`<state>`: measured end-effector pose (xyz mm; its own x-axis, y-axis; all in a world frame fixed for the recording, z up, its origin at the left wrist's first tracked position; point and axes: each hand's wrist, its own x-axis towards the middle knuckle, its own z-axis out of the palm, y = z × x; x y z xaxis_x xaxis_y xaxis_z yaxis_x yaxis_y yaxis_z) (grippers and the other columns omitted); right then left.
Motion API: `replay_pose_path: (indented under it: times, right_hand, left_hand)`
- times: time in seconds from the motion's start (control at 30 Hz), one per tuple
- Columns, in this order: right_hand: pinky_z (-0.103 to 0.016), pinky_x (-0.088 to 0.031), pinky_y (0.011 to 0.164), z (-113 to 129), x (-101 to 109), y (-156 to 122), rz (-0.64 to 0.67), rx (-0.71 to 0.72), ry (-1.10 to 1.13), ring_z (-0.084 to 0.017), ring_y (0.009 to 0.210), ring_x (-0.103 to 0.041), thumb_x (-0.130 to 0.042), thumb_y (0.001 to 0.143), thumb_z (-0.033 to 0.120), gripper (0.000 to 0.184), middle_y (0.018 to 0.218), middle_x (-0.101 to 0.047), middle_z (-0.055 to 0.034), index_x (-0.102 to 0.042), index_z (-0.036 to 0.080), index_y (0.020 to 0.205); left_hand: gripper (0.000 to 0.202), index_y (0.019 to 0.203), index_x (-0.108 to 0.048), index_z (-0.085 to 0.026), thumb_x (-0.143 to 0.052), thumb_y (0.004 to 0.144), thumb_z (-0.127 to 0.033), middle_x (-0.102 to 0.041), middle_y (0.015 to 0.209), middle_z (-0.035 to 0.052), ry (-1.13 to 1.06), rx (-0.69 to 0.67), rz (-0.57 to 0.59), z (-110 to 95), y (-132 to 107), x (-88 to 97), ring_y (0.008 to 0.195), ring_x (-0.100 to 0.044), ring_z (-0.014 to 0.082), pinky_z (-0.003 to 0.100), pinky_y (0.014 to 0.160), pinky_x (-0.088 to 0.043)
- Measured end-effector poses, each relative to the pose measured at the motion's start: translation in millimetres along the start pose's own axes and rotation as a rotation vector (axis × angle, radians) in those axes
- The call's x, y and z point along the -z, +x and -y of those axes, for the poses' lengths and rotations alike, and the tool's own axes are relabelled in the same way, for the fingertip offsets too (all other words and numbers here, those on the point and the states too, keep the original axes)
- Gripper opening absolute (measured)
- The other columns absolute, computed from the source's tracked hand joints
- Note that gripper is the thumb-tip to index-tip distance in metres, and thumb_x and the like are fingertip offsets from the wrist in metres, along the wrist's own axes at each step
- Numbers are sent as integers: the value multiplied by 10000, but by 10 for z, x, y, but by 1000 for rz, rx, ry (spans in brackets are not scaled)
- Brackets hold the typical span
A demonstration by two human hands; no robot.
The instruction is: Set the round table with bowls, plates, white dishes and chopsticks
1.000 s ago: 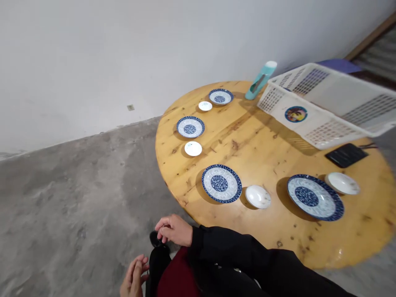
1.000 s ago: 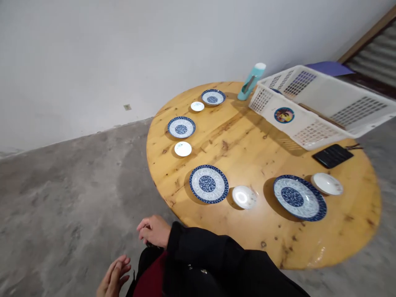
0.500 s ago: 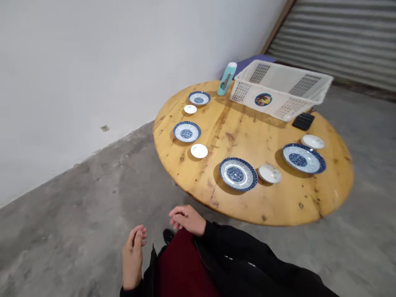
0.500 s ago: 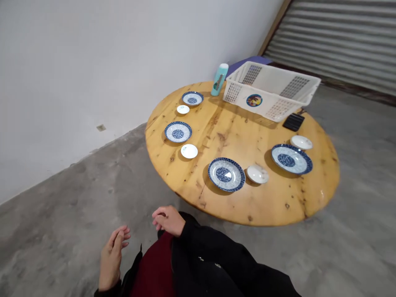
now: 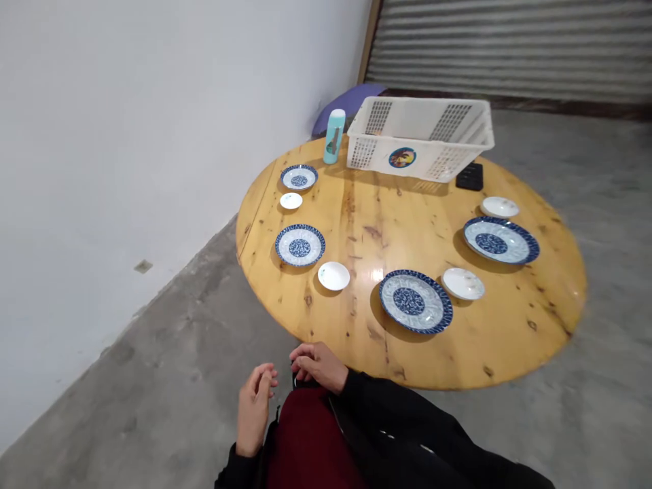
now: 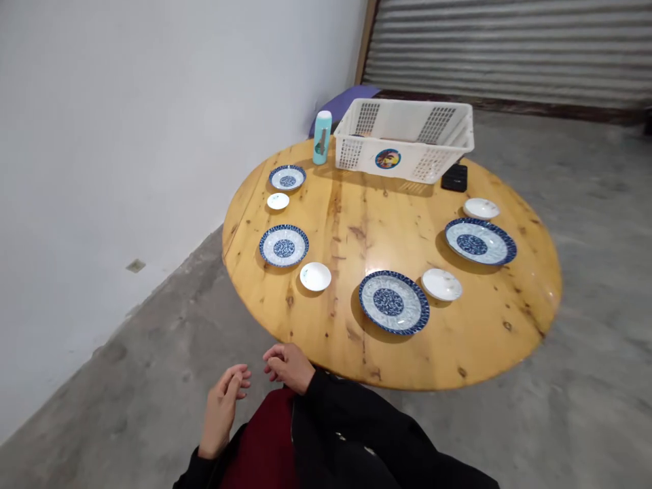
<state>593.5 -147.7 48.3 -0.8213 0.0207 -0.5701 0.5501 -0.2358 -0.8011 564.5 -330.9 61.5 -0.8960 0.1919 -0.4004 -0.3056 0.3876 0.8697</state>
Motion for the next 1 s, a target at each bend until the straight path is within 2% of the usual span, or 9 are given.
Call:
replay_pose_path:
  times: [0.1, 0.2, 0.37, 0.5, 0.63, 0.8, 0.9, 1.0]
  right_hand:
    - [-213, -427, 535, 241, -7, 319, -16, 43, 58, -92, 539, -592, -532, 681, 230, 201, 684, -660, 8, -615, 151, 846]
    - [-230, -438, 558, 393, 57, 500, -52, 75, 98, -102, 553, -599, -534, 679, 248, 230, 711, -674, -7, -630, 145, 861]
    - [-260, -452, 575, 449, 244, 525, -164, 93, 190, -136, 591, -623, -575, 671, 371, 308, 744, -692, -32, -644, 152, 877]
    - [-274, -452, 544, 412, 350, 468, -347, 80, 308, -160, 587, -632, -644, 643, 485, 392, 742, -703, -55, -653, 159, 860]
    - [-288, -471, 535, 418, 357, 512, -542, 71, 403, -190, 607, -653, -730, 595, 603, 508, 743, -714, -84, -679, 161, 840]
    - [-314, -514, 561, 590, 217, 782, -734, 1, 483, -220, 627, -677, -785, 522, 695, 633, 765, -738, -115, -701, 159, 849]
    - [-331, -543, 594, 748, 46, 1006, -850, -57, 542, -233, 649, -692, -795, 503, 701, 660, 791, -750, -127, -712, 161, 874]
    - [-345, -569, 620, 887, -160, 1218, -944, -119, 606, -241, 675, -701, -796, 514, 690, 652, 819, -756, -131, -718, 167, 896]
  left_hand:
    - [599, 991, -725, -163, -578, 781, -704, -747, 955, 137, 57, -31, -31, -207, 393, 175, 845, -692, 251, 338, 703, -547]
    - [583, 987, -728, -152, -579, 786, -679, -747, 958, 139, 103, -42, -23, -439, 771, 263, 836, -689, 242, 332, 700, -542]
    - [502, 952, -734, -142, -598, 790, -598, -745, 882, 122, 126, -74, 90, -860, 1470, 245, 766, -681, 207, 292, 659, -513]
    - [459, 898, -732, -134, -645, 751, -560, -738, 855, 117, 99, -124, 161, -1270, 2278, 147, 719, -659, 174, 253, 621, -477]
    - [396, 833, -715, -126, -679, 735, -508, -724, 817, 107, 82, -179, 185, -1742, 3267, -67, 674, -638, 143, 232, 608, -463]
    - [265, 788, -676, -119, -653, 806, -382, -698, 762, 89, 54, -171, 285, -2289, 4494, -528, 620, -612, 117, 221, 584, -446]
    - [231, 746, -639, -119, -612, 859, -319, -667, 724, 74, 45, -158, 300, -2516, 5158, -831, 604, -595, 108, 222, 577, -435]
    - [259, 698, -597, -127, -600, 893, -298, -635, 700, 59, 54, -146, 325, -2667, 5727, -1118, 598, -578, 99, 227, 586, -434]
